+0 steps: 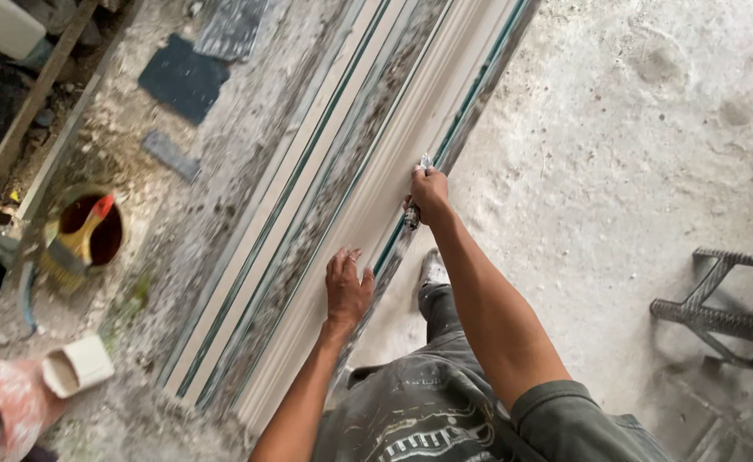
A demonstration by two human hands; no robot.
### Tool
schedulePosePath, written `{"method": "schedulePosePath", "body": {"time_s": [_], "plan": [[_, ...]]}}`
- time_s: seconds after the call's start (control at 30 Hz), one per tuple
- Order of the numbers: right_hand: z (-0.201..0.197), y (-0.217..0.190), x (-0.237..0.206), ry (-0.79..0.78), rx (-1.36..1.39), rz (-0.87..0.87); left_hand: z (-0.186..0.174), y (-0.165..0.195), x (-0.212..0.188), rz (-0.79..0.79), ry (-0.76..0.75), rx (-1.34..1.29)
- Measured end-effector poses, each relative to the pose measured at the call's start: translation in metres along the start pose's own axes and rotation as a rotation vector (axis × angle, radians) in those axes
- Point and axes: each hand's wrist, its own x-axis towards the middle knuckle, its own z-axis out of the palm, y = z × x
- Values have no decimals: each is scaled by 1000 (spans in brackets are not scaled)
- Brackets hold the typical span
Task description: The person handles long white plaster cornice moldings on a work table, holding each strip steady with one hand while scraping and trimming the edges with a small blade held in the other hand. They reposition the strips and work along their lengths, then lift and set pieces aside on the table.
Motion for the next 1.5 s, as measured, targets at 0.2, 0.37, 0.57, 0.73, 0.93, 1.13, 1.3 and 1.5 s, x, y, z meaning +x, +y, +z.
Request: {"method": "schedulePosePath", "body": {"time_s": [0.2,0.37,0.57,0.73,0.93,1.13,1.3,1.5], "plan": [[-36,-89,94,-46,-99,-38,62,66,108,-14,-17,35],[-55,-148,160,-58,-45,-10,104,103,178,37,-20,21],[-79,-215,230,-32,-89,-3,146,148,268,48,-66,35],[-101,-285,305,-18,-61,-34,185,186,361,67,-51,55],[-136,-393,424,0,-76,-44,234,237,493,37,-48,36],[-161,-488,531,-8,-167,-154,271,295,612,-15,-60,41],[-190,-551,604,-6,-46,-31,290,335,681,-69,-99,-1],[-215,-654,680,-41,-83,-109,317,379,769,-98,-99,-4]]}}
